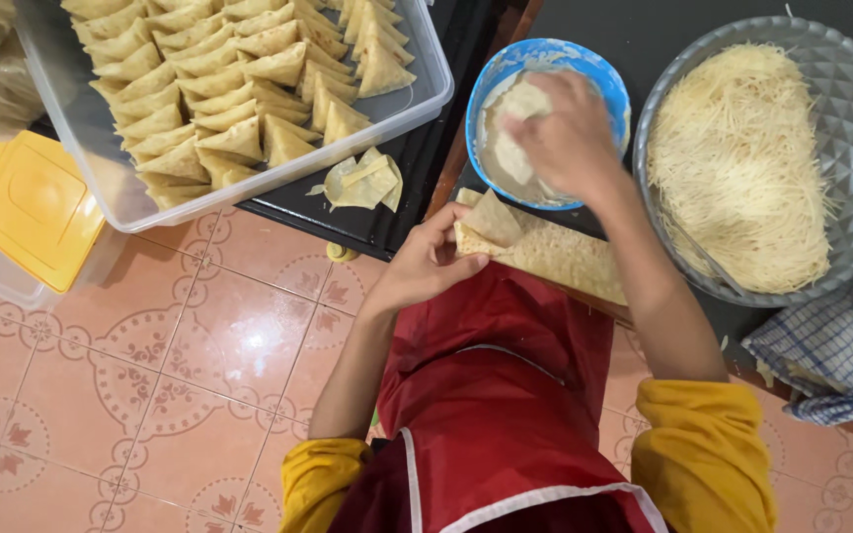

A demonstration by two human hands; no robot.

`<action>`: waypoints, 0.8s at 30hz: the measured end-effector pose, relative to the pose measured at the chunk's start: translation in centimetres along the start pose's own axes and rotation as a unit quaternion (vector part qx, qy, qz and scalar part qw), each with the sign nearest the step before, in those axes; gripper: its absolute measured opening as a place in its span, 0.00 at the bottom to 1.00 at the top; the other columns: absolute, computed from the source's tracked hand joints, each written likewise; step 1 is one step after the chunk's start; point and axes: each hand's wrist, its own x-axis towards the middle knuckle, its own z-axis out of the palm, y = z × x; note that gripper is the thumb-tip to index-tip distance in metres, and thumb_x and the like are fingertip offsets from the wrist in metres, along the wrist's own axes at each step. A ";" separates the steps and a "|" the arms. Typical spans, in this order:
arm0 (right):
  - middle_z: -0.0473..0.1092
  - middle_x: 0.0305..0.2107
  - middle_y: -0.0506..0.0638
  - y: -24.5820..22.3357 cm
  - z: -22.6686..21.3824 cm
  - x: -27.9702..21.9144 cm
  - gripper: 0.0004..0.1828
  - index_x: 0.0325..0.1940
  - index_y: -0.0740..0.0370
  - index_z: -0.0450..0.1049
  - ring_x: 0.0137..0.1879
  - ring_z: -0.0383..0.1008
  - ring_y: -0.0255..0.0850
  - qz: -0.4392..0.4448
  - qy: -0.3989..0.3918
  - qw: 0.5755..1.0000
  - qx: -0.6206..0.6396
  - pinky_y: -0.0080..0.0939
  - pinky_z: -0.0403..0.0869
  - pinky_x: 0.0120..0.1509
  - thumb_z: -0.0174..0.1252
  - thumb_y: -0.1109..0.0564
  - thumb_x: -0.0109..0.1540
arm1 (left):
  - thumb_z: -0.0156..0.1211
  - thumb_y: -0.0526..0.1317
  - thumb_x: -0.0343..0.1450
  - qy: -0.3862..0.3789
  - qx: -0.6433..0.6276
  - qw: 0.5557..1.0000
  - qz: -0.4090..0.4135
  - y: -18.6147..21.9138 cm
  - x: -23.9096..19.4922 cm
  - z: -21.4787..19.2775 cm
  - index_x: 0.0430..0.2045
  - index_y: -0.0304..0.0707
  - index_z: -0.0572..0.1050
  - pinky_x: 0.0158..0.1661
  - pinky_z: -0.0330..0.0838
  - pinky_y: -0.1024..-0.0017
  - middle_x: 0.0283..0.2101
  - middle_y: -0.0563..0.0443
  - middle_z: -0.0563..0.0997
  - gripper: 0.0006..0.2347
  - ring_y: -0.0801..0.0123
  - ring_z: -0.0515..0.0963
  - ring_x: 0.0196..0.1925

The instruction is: The person folds thin pastry sheets into cone shapes, fills them with shredded ingredients from a metal bowl, and seals the edges. The completed samosas are placed into a large plastic container. The person repeats this process continuously.

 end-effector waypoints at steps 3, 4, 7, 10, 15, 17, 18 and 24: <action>0.80 0.40 0.52 0.3 -4.3 -1.2 0.23 0.52 0.63 0.76 0.64 0.68 0.50 0.101 0.068 0.970 0.209 0.53 0.68 0.68 0.44 0.43 0.73 | 0.60 0.26 0.74 0.014 -0.042 0.999 0.020 -0.8 0.3 0.4 0.61 0.32 0.68 0.58 0.70 0.77 0.52 0.57 0.78 0.19 0.79 0.75 0.56; 0.78 0.39 0.54 0.2 -6.0 -1.7 0.25 0.53 0.64 0.75 0.59 0.72 0.48 0.106 0.071 0.955 0.268 0.52 0.69 0.68 0.43 0.41 0.74 | 0.59 0.26 0.76 0.013 -0.029 0.999 0.022 -1.0 0.4 0.6 0.61 0.30 0.69 0.60 0.70 0.76 0.53 0.55 0.79 0.18 0.78 0.76 0.56; 0.74 0.46 0.58 -0.6 -9.7 -2.8 0.33 0.56 0.65 0.71 0.50 0.79 0.42 0.045 0.060 0.905 0.418 0.50 0.71 0.70 0.37 0.33 0.75 | 0.59 0.26 0.78 0.009 -0.016 1.000 0.007 -1.2 1.0 1.3 0.62 0.26 0.71 0.60 0.71 0.74 0.55 0.52 0.80 0.16 0.76 0.77 0.57; 0.70 0.60 0.58 -2.2 -10.8 -4.1 0.41 0.57 0.68 0.68 0.52 0.79 0.41 -0.093 -0.003 0.864 0.495 0.50 0.70 0.72 0.31 0.27 0.75 | 0.60 0.26 0.76 0.009 -0.071 0.997 0.010 -0.6 1.9 3.1 0.65 0.28 0.67 0.59 0.71 0.74 0.56 0.51 0.78 0.20 0.76 0.76 0.58; 0.74 0.47 0.57 -4.3 -9.2 -4.7 0.47 0.64 0.74 0.67 0.51 0.79 0.46 -0.105 -0.055 0.855 0.505 0.53 0.73 0.64 0.32 0.25 0.71 | 0.58 0.26 0.76 -0.007 -0.144 0.989 0.022 1.6 1.9 5.3 0.70 0.32 0.61 0.63 0.69 0.74 0.60 0.52 0.74 0.25 0.76 0.73 0.62; 0.70 0.57 0.59 -3.7 -8.1 -4.3 0.46 0.54 0.69 0.74 0.54 0.78 0.44 -0.124 -0.046 0.847 0.515 0.51 0.74 0.64 0.30 0.25 0.72 | 0.58 0.25 0.74 0.003 -0.161 0.987 0.018 2.3 1.8 5.9 0.72 0.35 0.57 0.64 0.67 0.74 0.62 0.53 0.73 0.29 0.76 0.72 0.63; 0.67 0.62 0.60 -3.3 -7.3 -4.4 0.46 0.49 0.66 0.78 0.55 0.78 0.43 -0.134 -0.042 0.843 0.520 0.49 0.75 0.64 0.29 0.24 0.73 | 0.58 0.25 0.75 0.003 -0.189 0.982 0.007 2.6 1.8 5.9 0.71 0.33 0.58 0.65 0.68 0.71 0.62 0.50 0.73 0.28 0.73 0.73 0.63; 0.69 0.60 0.53 -0.6 -2.4 -8.7 0.41 0.47 0.60 0.78 0.62 0.70 0.40 -0.130 0.068 0.761 0.632 0.46 0.69 0.71 0.29 0.27 0.76 | 0.59 0.24 0.74 -0.007 -0.352 0.936 -0.014 3.5 1.9 5.4 0.68 0.26 0.61 0.69 0.69 0.54 0.63 0.39 0.74 0.25 0.58 0.75 0.66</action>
